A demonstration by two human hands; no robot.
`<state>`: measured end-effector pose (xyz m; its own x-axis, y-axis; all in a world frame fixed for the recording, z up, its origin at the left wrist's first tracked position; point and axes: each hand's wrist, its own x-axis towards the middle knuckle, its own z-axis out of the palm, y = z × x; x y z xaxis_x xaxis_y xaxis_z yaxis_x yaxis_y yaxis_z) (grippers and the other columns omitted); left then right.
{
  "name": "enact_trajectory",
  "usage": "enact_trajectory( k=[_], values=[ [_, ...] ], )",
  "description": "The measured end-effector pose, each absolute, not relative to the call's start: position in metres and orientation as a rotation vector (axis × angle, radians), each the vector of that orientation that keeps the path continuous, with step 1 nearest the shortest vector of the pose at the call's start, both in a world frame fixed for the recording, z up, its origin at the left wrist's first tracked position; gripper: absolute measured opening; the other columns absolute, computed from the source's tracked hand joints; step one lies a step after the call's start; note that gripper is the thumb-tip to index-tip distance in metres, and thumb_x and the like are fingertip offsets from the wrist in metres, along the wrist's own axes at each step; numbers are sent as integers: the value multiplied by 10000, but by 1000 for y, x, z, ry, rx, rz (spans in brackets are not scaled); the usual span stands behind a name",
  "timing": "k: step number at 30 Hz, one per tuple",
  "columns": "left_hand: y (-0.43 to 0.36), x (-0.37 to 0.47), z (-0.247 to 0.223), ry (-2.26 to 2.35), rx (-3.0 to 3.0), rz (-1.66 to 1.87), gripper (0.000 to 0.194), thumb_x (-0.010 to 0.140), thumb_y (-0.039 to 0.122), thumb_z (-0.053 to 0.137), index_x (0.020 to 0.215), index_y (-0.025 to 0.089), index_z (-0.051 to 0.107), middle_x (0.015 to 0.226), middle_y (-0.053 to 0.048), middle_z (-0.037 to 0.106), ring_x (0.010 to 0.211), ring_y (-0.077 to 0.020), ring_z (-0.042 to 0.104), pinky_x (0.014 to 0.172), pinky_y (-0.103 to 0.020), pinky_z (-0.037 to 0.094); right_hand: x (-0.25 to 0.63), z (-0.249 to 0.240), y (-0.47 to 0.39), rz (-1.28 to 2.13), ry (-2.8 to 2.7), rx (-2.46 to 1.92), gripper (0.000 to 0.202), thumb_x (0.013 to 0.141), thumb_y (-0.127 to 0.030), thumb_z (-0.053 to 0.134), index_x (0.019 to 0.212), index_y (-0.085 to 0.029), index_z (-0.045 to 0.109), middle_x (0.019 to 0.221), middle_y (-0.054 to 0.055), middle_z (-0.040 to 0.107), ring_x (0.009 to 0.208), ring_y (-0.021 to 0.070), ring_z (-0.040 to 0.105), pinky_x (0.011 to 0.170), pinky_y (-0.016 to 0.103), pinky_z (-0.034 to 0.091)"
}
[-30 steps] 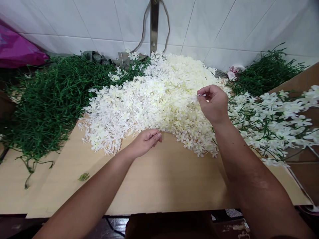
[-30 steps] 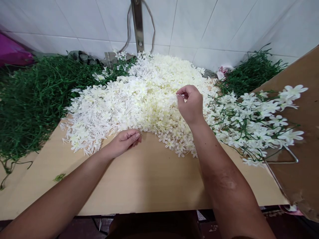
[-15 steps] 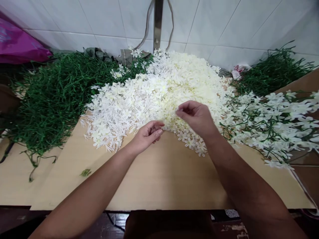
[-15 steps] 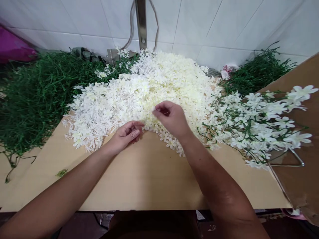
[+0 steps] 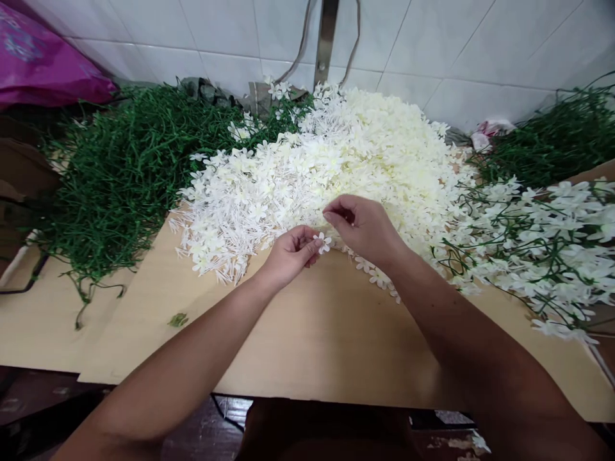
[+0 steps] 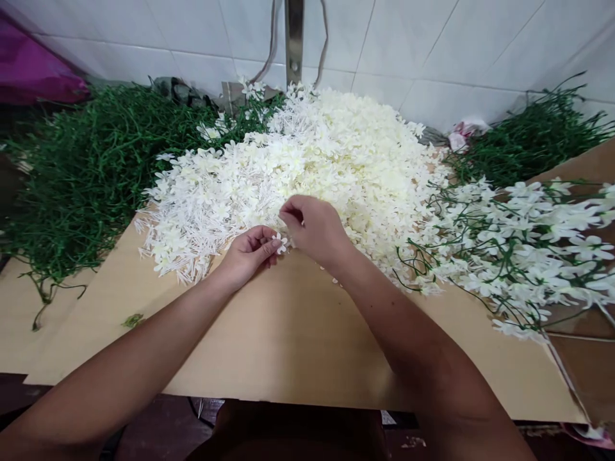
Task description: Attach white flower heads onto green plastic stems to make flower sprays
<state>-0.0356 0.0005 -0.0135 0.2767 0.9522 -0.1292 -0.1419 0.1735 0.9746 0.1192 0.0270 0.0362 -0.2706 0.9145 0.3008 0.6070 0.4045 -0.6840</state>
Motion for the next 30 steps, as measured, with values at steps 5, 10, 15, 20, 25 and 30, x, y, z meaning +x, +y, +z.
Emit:
enact_trajectory(
  k=[5,10,15,20,25,30],
  values=[
    [0,-34,-13,1002,1120,980,376,676,400,785,717,172,488,515,66,533,435,-54,480,440,-181,376,85,21,75,29,-2182,-1208,150,690,-46,655,689,-186,601,810,104,604,842,248,518,718,373,443],
    [2,-35,-15,988,1132,966,384,713,434,753,734,177,468,551,56,569,435,-55,492,437,-182,398,90,7,93,18,-2187,-1248,188,718,-4,583,656,-181,578,768,102,548,805,239,501,688,371,437],
    [3,-36,-15,967,1126,962,332,756,391,721,742,173,472,567,56,572,437,-55,504,432,-178,406,119,30,68,254,-1859,-1270,47,774,-152,623,748,-188,638,796,51,556,697,165,502,655,349,445],
    [3,-37,-14,992,1100,976,290,783,362,704,765,165,492,602,45,600,451,-55,525,436,-174,421,133,35,33,784,-1593,-1198,74,770,-249,652,742,-186,624,696,5,605,628,122,548,569,271,456],
    [4,-39,-12,998,1069,980,292,769,349,728,772,158,507,591,42,613,454,-58,538,451,-173,439,132,18,6,1076,-1521,-1119,111,750,-270,667,756,-180,603,682,4,629,625,124,576,593,276,487],
    [5,-39,-10,992,1040,967,300,758,342,747,761,156,510,580,44,611,460,-59,545,450,-168,444,129,5,1,887,-1629,-1138,50,758,-224,632,753,-187,600,841,43,627,810,157,608,703,298,528]
  ],
)
